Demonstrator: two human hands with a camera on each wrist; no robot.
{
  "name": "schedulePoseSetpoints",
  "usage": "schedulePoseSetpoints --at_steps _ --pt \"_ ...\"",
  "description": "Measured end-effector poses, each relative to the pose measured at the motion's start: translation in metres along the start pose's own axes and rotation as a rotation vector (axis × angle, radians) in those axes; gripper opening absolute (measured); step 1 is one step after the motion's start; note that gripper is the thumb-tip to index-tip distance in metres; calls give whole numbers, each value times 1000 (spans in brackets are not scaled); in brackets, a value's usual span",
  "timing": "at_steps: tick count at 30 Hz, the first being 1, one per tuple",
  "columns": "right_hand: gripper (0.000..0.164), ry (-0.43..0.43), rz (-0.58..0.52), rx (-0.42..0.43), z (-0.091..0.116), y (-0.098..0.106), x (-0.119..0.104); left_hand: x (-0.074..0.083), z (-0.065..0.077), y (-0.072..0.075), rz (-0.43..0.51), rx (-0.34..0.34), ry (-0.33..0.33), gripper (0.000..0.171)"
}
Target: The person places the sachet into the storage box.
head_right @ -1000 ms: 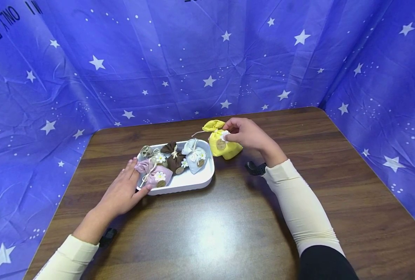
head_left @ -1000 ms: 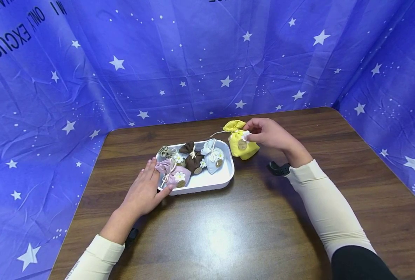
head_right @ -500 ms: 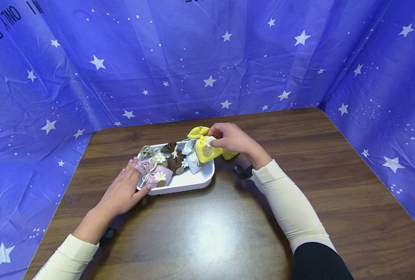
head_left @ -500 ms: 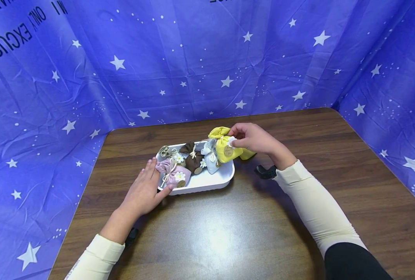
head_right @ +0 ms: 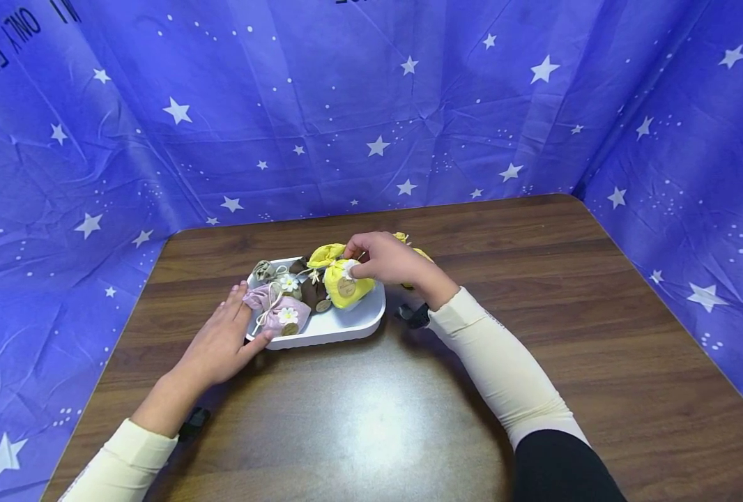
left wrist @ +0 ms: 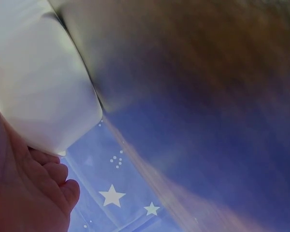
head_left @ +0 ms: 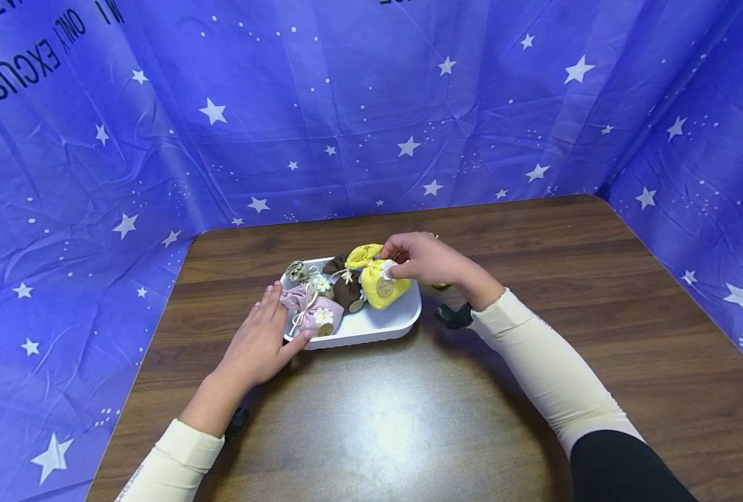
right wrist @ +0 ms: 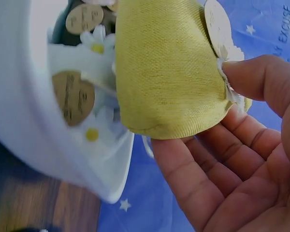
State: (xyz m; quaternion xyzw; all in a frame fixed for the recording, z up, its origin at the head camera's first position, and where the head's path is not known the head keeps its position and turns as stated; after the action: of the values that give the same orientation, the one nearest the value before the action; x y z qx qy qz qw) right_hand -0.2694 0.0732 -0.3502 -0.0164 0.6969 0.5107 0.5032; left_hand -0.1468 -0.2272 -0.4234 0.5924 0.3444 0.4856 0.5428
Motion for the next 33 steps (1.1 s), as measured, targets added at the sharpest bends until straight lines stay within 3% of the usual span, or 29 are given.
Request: schedulePoseSetpoints --at_steps 20,26,33 --pt "19 1 120 -216 -33 -29 -24 -2 -1 -1 3 -7 -3 89" --pt "15 52 197 -296 -41 -41 -30 -2 -1 -1 3 -11 3 91" --pt "17 57 211 -332 -44 -49 -34 -2 -1 -1 4 -8 -1 90"
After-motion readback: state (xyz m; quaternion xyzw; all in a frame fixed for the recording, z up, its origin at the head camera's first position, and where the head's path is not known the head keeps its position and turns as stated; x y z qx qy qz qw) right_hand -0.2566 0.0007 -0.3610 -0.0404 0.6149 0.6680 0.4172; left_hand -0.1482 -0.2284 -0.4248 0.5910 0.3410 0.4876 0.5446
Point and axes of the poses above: each hand's wrist, its own z-axis away from the middle knuckle, its own y-axis out of the back of the hand, x = y × z, the point moved 2 cm from there along -z, towards the middle knuckle, and after that the axes turned 7 degrees about -x, right-handed, at the moved point
